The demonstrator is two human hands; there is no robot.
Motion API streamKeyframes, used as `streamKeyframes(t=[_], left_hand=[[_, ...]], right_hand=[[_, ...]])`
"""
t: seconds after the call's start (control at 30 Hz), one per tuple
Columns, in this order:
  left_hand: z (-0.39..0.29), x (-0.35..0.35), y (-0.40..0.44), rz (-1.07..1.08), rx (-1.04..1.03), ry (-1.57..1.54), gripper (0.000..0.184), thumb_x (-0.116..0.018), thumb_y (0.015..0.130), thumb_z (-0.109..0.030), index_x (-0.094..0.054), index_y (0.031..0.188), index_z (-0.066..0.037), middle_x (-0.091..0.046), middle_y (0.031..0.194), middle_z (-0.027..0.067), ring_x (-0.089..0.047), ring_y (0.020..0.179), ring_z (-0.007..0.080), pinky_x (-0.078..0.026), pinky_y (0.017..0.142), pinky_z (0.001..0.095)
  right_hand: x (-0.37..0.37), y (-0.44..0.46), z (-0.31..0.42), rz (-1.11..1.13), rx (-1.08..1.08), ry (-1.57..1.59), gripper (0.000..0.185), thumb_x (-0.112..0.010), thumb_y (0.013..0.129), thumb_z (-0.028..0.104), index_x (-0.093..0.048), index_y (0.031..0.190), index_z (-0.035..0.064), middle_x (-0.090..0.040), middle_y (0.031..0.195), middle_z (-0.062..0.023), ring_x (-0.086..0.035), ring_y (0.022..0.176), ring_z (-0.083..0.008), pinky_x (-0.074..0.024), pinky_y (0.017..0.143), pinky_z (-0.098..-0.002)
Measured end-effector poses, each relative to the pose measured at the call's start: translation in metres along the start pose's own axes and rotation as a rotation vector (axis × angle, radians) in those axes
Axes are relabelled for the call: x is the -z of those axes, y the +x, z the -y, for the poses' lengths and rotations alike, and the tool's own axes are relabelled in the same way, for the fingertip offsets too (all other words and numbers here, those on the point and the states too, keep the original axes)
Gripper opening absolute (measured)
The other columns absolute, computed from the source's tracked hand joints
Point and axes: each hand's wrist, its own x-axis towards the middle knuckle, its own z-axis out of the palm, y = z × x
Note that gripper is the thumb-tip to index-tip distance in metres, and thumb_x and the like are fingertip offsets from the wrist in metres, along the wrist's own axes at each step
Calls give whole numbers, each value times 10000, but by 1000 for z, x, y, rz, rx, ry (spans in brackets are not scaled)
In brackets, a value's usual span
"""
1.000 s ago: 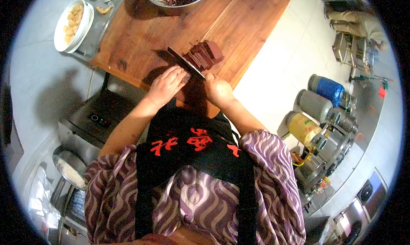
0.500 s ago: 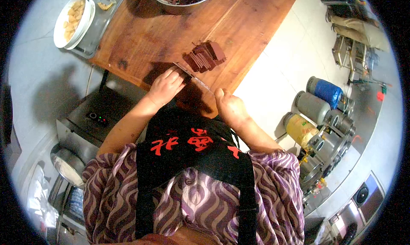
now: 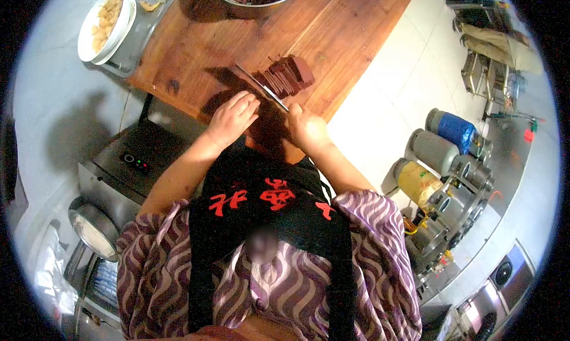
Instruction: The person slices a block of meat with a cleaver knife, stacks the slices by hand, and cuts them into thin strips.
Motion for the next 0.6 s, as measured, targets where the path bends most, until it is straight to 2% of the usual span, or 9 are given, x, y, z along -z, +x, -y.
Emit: streamKeyframes(t=[0.13, 0.23, 0.27, 0.33, 0.47, 0.6], left_hand=[[0, 0, 0, 19, -7, 35, 301, -738, 760, -204, -636, 997, -49, -581, 1058, 87, -549, 1106, 283, -505, 917, 349], [-3, 6, 4, 84, 9, 22, 170, -677, 778, -198, -631, 889, -77, -562, 971, 50, -547, 1061, 233, -499, 896, 311], [-2, 6, 4, 63, 0, 29, 163, -677, 774, -195, -629, 877, -79, -559, 961, 49, -548, 1058, 233, -499, 894, 312], [-2, 6, 6, 24, -17, 42, 148, -679, 768, -191, -625, 853, -83, -554, 940, 47, -548, 1051, 234, -500, 889, 313], [-1, 6, 5, 15, -10, 26, 169, -671, 781, -181, -643, 909, -75, -575, 991, 51, -547, 1067, 232, -496, 898, 304], [-1, -1, 2, -31, -1, 21, 229, -667, 799, -177, -655, 996, -60, -595, 1075, 54, -541, 1110, 222, -484, 930, 298]], right_hand=[[22, -24, 4, 27, 11, -86, 154, -531, 929, 168, -484, 903, 24, -606, 800, -221, -620, 617, -410, -511, 532, -473], [27, -39, -2, 46, 52, -104, 150, -527, 926, 161, -483, 883, 24, -601, 795, -209, -626, 613, -387, -515, 518, -455], [29, -41, -2, 76, 53, -129, 120, -533, 883, 120, -468, 899, 21, -597, 802, -203, -632, 624, -380, -522, 518, -447], [33, -43, 0, 138, 55, -179, 174, -545, 796, 38, -438, 931, 14, -588, 817, -191, -646, 644, -365, -536, 518, -433], [29, -29, 5, 153, 55, -180, 184, -549, 790, 39, -441, 936, 6, -597, 842, -197, -651, 630, -349, -535, 505, -422], [-7, 1, 3, 101, 77, -173, 176, -543, 802, 51, -451, 943, -1, -613, 860, -199, -658, 623, -332, -535, 497, -407]])
